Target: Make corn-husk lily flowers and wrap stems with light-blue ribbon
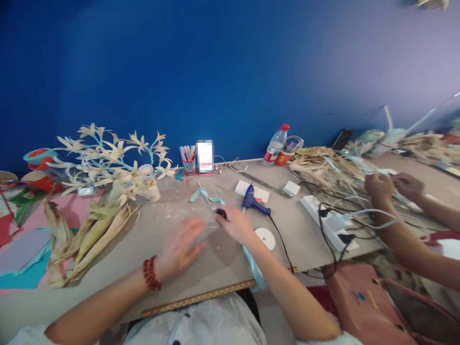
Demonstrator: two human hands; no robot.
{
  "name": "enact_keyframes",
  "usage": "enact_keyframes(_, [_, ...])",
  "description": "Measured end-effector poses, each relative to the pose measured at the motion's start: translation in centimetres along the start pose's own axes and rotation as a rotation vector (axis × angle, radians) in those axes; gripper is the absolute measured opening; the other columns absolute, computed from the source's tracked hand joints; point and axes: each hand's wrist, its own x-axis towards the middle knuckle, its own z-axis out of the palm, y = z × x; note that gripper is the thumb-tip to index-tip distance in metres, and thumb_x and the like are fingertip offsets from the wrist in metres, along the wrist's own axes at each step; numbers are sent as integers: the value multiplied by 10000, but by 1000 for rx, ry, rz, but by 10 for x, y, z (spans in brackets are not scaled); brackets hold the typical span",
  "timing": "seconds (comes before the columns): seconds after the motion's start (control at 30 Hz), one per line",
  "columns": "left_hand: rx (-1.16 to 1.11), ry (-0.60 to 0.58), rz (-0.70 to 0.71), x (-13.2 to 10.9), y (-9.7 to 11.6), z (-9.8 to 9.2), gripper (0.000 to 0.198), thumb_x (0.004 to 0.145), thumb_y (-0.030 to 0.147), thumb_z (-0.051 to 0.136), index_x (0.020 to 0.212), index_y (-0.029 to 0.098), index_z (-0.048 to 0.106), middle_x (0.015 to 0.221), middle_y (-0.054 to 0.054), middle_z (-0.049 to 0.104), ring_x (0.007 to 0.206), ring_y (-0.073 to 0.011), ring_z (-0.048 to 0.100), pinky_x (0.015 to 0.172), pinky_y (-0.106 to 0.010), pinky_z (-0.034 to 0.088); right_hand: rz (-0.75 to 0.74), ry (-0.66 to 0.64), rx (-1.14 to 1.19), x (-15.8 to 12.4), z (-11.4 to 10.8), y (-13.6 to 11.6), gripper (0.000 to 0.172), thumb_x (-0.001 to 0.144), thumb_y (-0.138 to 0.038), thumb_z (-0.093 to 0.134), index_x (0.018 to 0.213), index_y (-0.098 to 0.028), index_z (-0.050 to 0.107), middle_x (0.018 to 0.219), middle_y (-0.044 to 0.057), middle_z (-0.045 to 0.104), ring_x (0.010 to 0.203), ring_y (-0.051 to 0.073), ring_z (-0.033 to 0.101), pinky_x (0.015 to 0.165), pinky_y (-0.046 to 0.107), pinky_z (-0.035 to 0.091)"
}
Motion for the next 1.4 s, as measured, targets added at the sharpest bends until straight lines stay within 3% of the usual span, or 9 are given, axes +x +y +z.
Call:
enact_keyframes(0.1, [-64, -371, 250, -7, 18, 27, 866, 857, 682, 445, 1508, 143, 253, 1529, -179, 376, 1429, -302, 308, 1188, -488, 201, 49, 95, 2, 4, -5, 11, 243, 934, -374, 491, 983, -205, 658, 879, 49, 719, 796, 220, 655, 673, 272, 450])
enact_keyframes(0.2, [-35, -469, 245, -8, 12, 41, 1012, 816, 772, 371, 1543, 114, 122, 1582, -186, 235, 1471, -298, 203, 1200, -489, 100, 38, 121, 61, 7, -7, 14, 255, 932, -384, 498, 1007, -196, 653, 876, 47, 716, 770, 214, 650, 667, 273, 461])
enact_keyframes(0.53, [348, -153, -268, -30, -75, -4, 643, 933, 526, 435, 1407, 91, 423, 1505, -221, 390, 1419, -352, 303, 1131, -572, 222, -148, 133, -5, 44, 0, 25, 178, 916, -295, 579, 1019, -201, 689, 1266, 84, 630, 1149, 214, 585, 997, 320, 415])
enact_keyframes(0.67, [334, -78, -397, 7, -97, -5, 336, 971, 320, 416, 1213, 154, 580, 1284, -138, 589, 1184, -254, 547, 987, -401, 435, -180, 87, -7, 86, 22, 13, 129, 871, -258, 645, 956, -200, 722, 1166, 71, 692, 1127, 221, 598, 988, 317, 410])
enact_keyframes(0.83, [363, -89, -439, 57, -117, 13, 144, 894, 259, 543, 916, 177, 659, 990, -98, 659, 999, -268, 587, 857, -387, 468, -121, 151, -4, 99, 28, 2, 187, 896, -280, 586, 980, -192, 729, 979, 73, 746, 904, 231, 666, 769, 284, 474])
enact_keyframes(1.0, [377, -126, -446, 21, -113, -19, 153, 893, 224, 511, 853, 189, 655, 925, -95, 667, 966, -280, 592, 840, -414, 449, -89, 273, 42, 86, 4, 12, 265, 946, -338, 491, 1035, -204, 701, 1011, 58, 736, 910, 229, 658, 754, 285, 464])
enact_keyframes(1.13, [394, -181, -434, -23, -87, -38, 242, 893, 222, 491, 1060, 180, 662, 1112, -124, 668, 1056, -303, 592, 881, -447, 451, -156, 249, 92, 88, -3, 16, 215, 921, -344, 548, 977, -214, 710, 946, 26, 731, 862, 201, 657, 749, 270, 463])
enact_keyframes(1.23, [341, -213, -245, -27, -59, -14, 399, 947, 226, 393, 1310, 158, 543, 1422, -124, 519, 1343, -274, 423, 1087, -454, 333, -209, 240, 101, 92, 5, 11, 134, 872, -264, 618, 930, -204, 722, 997, 47, 706, 928, 203, 637, 828, 291, 458])
enact_keyframes(1.4, [259, -323, -15, 5, -53, 36, 858, 889, 693, 332, 1512, 108, 253, 1572, -164, 294, 1468, -280, 219, 1201, -490, 85, -252, 264, 85, 87, 14, 1, 125, 865, -207, 613, 922, -188, 723, 1012, 81, 675, 965, 221, 617, 899, 350, 449])
